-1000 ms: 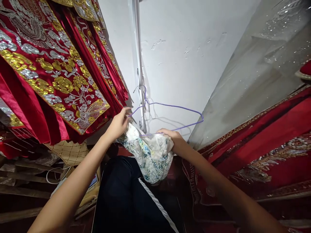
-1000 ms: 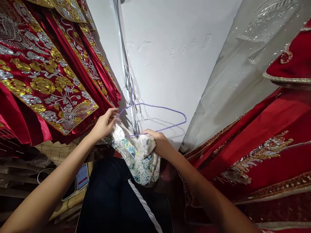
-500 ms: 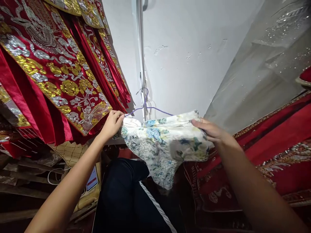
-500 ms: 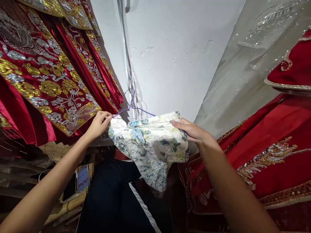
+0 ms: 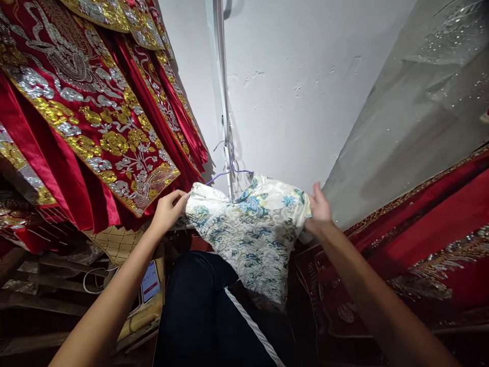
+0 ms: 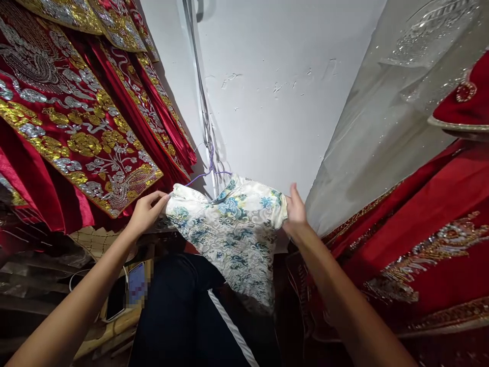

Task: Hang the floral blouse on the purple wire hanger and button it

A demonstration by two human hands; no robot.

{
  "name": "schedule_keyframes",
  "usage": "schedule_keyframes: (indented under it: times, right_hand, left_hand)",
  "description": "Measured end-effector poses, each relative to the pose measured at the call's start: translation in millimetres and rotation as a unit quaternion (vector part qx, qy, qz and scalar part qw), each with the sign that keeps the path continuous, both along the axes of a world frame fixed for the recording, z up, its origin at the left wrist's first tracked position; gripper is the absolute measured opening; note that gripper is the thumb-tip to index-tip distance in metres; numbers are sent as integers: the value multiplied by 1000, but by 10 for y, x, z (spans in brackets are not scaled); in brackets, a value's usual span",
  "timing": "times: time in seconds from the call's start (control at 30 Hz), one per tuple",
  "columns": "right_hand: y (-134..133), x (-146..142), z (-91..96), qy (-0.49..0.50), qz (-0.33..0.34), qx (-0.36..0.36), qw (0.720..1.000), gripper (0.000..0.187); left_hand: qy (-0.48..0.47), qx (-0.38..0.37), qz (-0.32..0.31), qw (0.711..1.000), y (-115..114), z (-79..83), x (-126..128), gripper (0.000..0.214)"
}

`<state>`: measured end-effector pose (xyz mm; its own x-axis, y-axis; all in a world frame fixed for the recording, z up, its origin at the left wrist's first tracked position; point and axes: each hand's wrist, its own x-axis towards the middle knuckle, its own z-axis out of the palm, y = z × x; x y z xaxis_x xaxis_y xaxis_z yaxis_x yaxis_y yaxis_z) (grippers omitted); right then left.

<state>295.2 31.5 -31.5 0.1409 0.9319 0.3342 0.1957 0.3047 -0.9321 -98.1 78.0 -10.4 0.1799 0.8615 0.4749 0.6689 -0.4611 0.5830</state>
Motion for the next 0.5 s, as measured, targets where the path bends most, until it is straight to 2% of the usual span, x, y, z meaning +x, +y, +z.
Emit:
schedule_keyframes:
  times: [0.03, 0.13, 0.23, 0.3, 0.33, 0.4, 0.47, 0.5]
  right_hand:
    - [-39, 37, 43, 44, 11, -18, 999, 57]
    - [-141, 63, 284, 163, 22, -43, 985, 39]
    - [-253, -10, 544, 213, -42, 1, 976, 26]
    - [-380, -93, 614, 234, -89, 29, 968, 24]
    - [-469, -150, 607, 232, -110, 36, 966, 24]
    - [-700, -306, 520, 188, -147, 46, 970, 27]
    - [-973, -518, 388, 92, -145, 73, 982, 30]
    - [-1108, -635, 325, 35, -109, 105, 988, 32]
  left_hand:
    - [-3, 11, 10, 1000, 11, -8, 0, 34]
    - [-32, 78, 37, 996, 63, 86, 105, 28]
    - [-69, 169, 45, 982, 53, 295, 299, 24]
    - [-110, 183, 24, 977, -30, 419, 451, 25]
    - [-143, 158, -3, 977, -93, 464, 534, 25]
    - [-235, 45, -85, 967, -246, 520, 716, 30]
    - [-334, -104, -165, 922, -414, 546, 896, 37]
    - [-375, -171, -188, 891, -499, 554, 972, 40]
